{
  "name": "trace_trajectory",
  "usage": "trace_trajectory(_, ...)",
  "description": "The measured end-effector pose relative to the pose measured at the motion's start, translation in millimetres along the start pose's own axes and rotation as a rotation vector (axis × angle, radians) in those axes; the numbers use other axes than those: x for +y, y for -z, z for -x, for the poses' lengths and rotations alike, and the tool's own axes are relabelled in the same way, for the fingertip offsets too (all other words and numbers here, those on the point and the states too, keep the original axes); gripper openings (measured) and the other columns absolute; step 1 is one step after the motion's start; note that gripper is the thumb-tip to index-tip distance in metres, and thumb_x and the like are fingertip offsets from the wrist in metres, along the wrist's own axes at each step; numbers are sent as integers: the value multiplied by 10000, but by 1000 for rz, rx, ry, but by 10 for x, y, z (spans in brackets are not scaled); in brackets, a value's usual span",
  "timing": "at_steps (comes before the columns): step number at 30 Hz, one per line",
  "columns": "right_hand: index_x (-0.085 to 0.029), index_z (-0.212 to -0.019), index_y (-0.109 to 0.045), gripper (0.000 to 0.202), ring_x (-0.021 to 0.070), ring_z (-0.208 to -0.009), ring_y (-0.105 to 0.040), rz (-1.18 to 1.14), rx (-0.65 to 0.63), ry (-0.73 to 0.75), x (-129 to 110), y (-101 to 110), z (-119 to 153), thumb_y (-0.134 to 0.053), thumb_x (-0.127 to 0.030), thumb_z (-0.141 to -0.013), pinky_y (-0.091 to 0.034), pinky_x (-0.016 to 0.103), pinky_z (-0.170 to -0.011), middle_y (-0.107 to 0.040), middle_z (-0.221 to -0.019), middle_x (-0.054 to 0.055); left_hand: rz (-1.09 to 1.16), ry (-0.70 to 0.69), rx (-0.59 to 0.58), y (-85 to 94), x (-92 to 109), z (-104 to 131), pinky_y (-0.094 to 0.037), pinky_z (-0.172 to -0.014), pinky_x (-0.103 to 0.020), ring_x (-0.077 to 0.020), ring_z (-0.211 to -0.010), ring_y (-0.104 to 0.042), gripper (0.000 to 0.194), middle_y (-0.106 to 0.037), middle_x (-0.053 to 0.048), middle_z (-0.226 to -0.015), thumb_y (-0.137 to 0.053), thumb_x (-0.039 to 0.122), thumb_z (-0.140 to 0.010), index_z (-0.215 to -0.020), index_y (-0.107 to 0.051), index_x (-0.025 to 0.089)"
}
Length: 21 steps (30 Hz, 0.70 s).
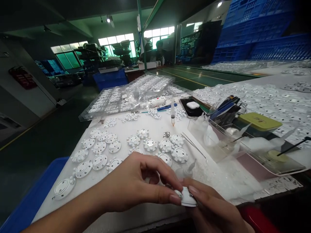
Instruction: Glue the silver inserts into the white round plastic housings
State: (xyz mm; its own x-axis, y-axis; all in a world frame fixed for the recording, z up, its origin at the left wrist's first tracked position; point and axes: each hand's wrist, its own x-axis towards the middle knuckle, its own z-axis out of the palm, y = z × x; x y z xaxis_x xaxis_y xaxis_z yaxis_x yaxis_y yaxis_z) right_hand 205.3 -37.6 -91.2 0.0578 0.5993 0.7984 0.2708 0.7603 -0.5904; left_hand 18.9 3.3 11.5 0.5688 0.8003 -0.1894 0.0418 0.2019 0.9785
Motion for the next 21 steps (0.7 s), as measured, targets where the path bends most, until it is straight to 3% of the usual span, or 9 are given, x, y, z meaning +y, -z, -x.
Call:
trace_trajectory(6,-264,-1131,-673,386,171,-921,-720,-9,139,-95,-63,-119,94,-666,-36,-820,-627,262,-740,-715,-1132,16,-63,12,-7,-14,-71,-25,-429,-656,-253,-148,-794,-572,118,-664,-40,-896,-811,261,-760,-865,-787,212)
trace_trajectory(14,-249,-1241,-614,445,143,-971,-713,177,-118,9,-82,106,44,-659,-57,-842,-611,208,-790,-698,-1177,28,-415,-131,22,-48,29,71,-474,-698,-260,-153,-789,-621,94,-698,-18,-885,-736,201,-806,-893,-763,225)
trace_trajectory(18,-259,-1231,-626,444,163,-986,-714,207,-59,-15,-88,114,83,-646,-44,-844,-617,231,-805,-700,-1176,36,-429,-196,50,-74,22,68,-500,-757,-258,-158,-856,-661,60,-718,-16,-950,-696,228,-855,-892,-743,232)
trace_trajectory(21,-281,-1210,-646,369,196,-959,-726,198,-43,-85,-110,103,162,-648,-139,-870,-629,264,-793,-716,-1133,47,-447,-280,24,-100,-26,69,-502,-843,-257,-168,-933,-675,104,-725,-15,-1002,-758,230,-813,-908,-717,230)
